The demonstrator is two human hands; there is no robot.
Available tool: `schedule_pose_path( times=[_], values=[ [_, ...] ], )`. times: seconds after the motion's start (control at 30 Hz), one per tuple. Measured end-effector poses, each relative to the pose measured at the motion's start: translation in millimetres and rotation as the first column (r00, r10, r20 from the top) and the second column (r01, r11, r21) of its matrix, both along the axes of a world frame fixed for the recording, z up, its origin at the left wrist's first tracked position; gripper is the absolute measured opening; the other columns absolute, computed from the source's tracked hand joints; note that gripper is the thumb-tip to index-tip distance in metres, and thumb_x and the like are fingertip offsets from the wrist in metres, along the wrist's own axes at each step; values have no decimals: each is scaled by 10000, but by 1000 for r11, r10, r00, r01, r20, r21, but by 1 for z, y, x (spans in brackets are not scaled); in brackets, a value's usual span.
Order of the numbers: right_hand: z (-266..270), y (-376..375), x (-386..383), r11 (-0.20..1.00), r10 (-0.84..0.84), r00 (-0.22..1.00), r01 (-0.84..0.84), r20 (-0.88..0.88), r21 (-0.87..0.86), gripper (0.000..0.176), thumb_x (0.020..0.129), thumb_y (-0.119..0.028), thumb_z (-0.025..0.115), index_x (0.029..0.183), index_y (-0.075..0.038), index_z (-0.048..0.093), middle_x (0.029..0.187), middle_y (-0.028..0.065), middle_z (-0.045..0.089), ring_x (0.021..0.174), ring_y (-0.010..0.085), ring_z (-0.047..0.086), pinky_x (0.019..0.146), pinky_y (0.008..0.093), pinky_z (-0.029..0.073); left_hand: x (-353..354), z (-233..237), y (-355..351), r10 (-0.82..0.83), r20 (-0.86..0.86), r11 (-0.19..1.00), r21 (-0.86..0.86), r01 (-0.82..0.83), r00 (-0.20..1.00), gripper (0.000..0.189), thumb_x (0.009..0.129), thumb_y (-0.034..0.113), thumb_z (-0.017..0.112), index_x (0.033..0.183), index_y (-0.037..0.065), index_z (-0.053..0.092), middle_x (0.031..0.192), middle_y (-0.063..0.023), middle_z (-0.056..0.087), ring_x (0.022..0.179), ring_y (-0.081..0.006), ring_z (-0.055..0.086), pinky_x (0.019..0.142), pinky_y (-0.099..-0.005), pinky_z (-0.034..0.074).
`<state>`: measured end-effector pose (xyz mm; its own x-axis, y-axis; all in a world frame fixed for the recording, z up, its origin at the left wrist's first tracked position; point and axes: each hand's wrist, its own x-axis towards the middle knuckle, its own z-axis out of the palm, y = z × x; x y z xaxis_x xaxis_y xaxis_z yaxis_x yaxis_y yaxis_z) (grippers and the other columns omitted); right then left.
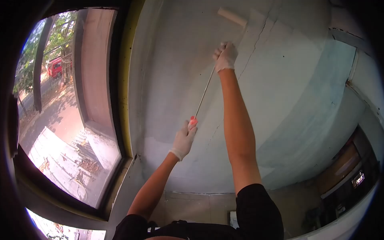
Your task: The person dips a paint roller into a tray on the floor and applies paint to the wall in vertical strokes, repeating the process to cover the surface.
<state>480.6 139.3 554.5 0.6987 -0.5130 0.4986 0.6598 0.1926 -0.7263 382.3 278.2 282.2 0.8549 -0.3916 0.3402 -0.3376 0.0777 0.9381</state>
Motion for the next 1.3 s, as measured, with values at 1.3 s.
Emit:
schedule_pose_path(
  times=[1.3],
  values=[
    [-565,32,-112,905,157,616,223,-772,361,235,992,-259,428,776,-168,439,545,-47,316,437,93,297,420,264,199,-262,-382,87,116,-653,965,251,71,748,255,974,261,524,1113,48,523,833,-207,637,793,-391,644,707,-368,489]
  ],
)
